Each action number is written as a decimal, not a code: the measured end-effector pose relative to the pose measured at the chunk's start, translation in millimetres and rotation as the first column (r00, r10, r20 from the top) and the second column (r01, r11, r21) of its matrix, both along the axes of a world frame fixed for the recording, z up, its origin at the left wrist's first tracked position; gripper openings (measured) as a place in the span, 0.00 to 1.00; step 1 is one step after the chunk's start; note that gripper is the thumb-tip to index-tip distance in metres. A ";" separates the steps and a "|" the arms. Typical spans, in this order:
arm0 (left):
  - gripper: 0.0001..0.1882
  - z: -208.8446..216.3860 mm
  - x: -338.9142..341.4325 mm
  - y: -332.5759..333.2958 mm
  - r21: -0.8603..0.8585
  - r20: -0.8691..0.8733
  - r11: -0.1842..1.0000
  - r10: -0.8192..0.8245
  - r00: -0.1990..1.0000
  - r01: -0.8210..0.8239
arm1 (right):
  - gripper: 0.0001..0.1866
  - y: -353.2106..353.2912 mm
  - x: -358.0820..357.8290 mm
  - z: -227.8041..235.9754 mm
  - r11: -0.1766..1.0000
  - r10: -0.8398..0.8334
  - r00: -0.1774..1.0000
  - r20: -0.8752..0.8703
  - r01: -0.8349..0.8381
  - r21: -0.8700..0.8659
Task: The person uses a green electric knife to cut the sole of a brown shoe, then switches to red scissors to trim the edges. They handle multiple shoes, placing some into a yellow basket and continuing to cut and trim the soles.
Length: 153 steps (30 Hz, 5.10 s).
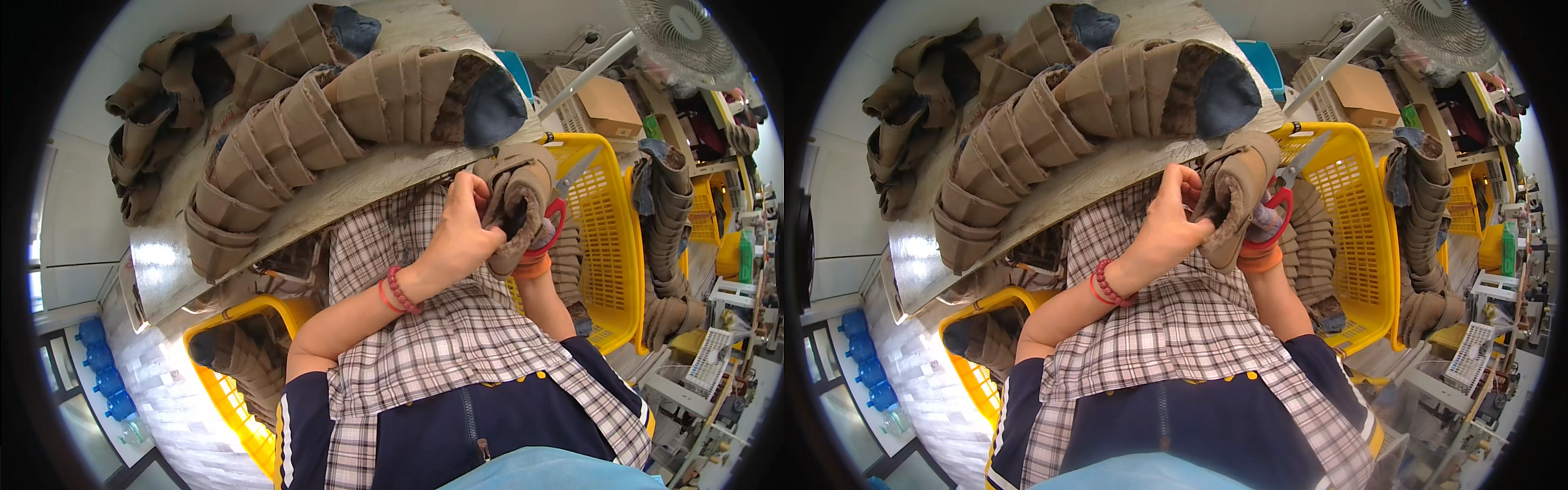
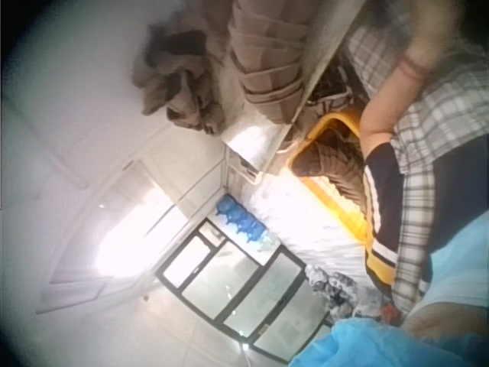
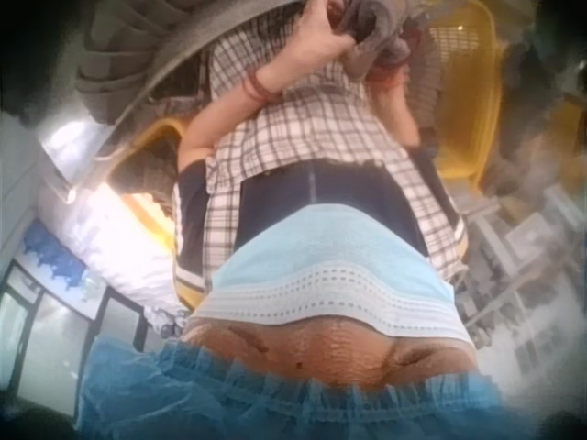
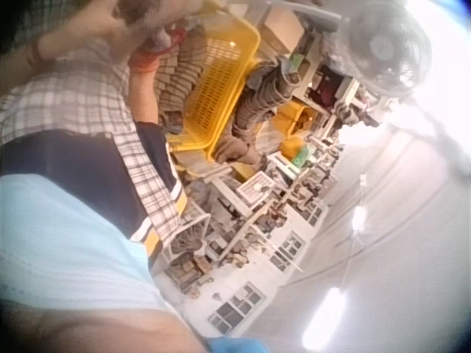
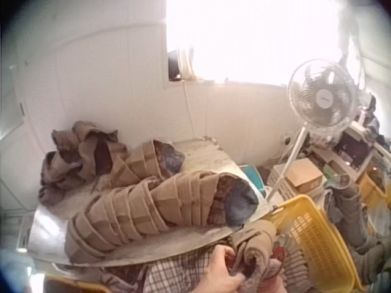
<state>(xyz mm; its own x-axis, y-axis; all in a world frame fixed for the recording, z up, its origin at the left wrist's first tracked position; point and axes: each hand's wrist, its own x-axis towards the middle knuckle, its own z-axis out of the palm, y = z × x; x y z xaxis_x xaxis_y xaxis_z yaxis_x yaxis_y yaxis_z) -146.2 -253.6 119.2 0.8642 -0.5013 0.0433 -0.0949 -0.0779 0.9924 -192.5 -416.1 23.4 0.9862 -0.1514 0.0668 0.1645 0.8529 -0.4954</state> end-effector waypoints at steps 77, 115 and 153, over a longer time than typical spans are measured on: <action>0.12 107.0 205.9 398.7 -0.782 -0.112 0.293 0.802 0.587 -0.550 | 0.15 16.8 91.3 36.4 0.673 -0.346 0.931 0.119 0.334 -0.660; 0.23 24.6 264.9 78.5 0.461 0.673 0.769 0.022 0.739 -0.443 | 0.17 -12.3 121.2 80.2 -0.147 -0.707 0.618 0.343 0.345 -0.927; 0.08 110.5 322.6 286.5 -0.322 0.890 0.476 0.446 -0.091 -0.818 | 0.15 -2.4 171.5 -15.0 0.359 -0.522 0.839 0.154 0.380 -0.852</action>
<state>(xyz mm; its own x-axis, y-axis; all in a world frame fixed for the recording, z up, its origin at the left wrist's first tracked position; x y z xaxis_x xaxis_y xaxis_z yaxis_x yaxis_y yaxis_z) 176.4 32.9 229.7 0.3069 0.1137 0.9449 -0.4912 -0.8314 0.2596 -21.0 -418.5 8.4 0.7956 -0.5179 0.3144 0.2693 -0.1627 -0.9492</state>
